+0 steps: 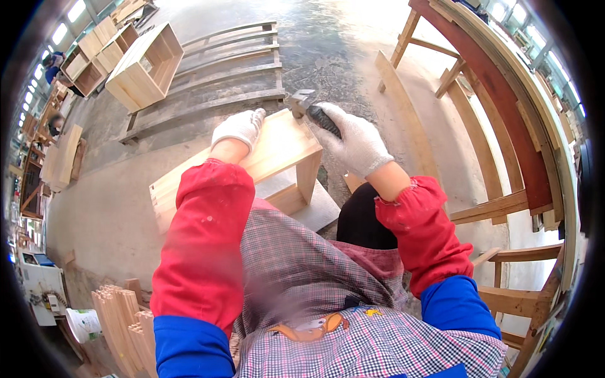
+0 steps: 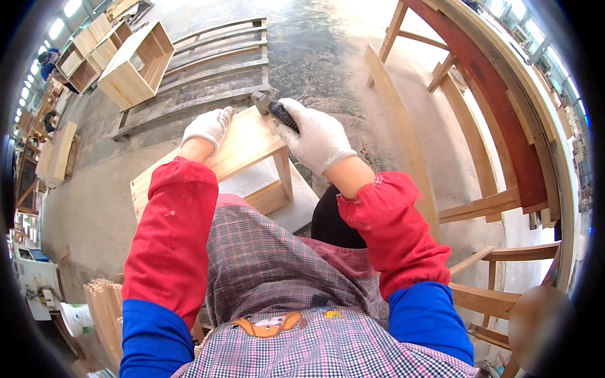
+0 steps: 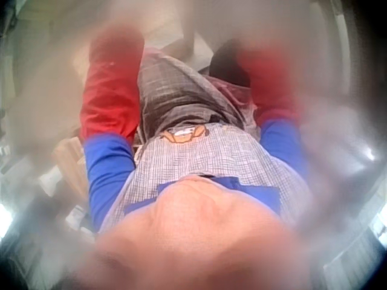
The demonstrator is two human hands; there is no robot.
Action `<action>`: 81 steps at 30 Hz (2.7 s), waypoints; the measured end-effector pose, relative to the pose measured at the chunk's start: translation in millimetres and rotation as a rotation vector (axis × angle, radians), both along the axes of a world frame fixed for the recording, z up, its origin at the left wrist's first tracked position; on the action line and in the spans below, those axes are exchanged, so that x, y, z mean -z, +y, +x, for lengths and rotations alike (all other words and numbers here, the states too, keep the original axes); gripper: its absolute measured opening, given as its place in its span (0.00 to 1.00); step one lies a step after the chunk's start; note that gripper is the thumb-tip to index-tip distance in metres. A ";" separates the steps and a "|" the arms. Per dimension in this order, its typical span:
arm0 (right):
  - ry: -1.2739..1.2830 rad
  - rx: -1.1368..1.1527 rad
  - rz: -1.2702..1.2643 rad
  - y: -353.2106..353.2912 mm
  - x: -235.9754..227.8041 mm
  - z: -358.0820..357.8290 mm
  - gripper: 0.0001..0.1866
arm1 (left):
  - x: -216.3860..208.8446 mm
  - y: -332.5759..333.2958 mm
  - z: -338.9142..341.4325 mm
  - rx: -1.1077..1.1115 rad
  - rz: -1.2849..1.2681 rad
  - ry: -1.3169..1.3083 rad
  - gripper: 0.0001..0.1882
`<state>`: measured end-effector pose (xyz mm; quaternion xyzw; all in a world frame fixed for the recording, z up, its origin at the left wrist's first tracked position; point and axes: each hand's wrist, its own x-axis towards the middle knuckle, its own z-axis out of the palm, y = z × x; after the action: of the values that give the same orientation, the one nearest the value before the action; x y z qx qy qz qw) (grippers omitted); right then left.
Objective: The person assembles a wood box by using a hammer to tap wood panels into place and then assembles another piece of wood furniture using a rubber mallet.
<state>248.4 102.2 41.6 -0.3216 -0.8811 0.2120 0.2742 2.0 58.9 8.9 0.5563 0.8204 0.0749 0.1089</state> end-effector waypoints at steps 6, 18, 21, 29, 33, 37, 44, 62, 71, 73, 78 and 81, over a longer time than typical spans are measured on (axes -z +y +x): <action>0.218 0.012 -0.009 -1.5 -0.7 -2.1 0.20 | -3.6 -1.8 3.3 -0.032 -0.023 -0.048 0.29; 0.167 0.009 0.042 4.4 10.2 -2.1 0.20 | -3.9 -4.1 2.8 -0.039 -0.003 -0.047 0.28; 0.185 0.030 0.058 -2.5 5.7 -1.7 0.20 | -5.6 -4.6 5.5 -0.054 -0.006 -0.044 0.29; 0.200 0.047 0.059 -4.9 8.0 -2.4 0.20 | 9.1 -4.5 -2.1 -0.023 0.131 -0.027 0.28; 0.123 0.049 0.045 -5.6 11.5 0.5 0.21 | 1.1 -7.7 3.3 0.017 0.044 -0.039 0.29; 0.340 0.049 0.055 -8.4 9.8 2.7 0.22 | -2.4 -6.8 6.5 -0.054 0.011 -0.048 0.28; 0.260 0.032 -0.041 -0.7 7.1 3.3 0.22 | 3.9 -3.1 4.9 -0.018 0.061 -0.030 0.26; 0.361 0.710 -1.810 -33.8 235.5 -34.9 0.12 | -17.5 -210.9 -114.8 -0.232 0.609 -0.257 0.20; 0.942 0.389 -2.115 -41.1 280.2 -84.2 0.10 | -31.1 -281.2 -64.3 -0.366 0.646 -0.516 0.19; 0.863 0.366 -2.087 -44.7 270.5 -89.6 0.07 | -40.4 -288.2 -55.1 -0.372 0.642 -0.508 0.18; 1.063 0.028 -1.888 -24.2 204.9 -88.6 0.12 | -48.6 -298.9 -70.3 -0.371 0.841 -0.638 0.20; 1.203 -0.035 -1.806 -22.6 145.0 -81.0 0.12 | -26.1 -303.8 -107.6 -0.439 0.815 -0.815 0.27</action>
<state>167.4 79.7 -103.4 -0.2355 -0.1252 0.9090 0.3201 -105.7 -244.9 35.0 0.2978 0.7136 0.6097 0.1741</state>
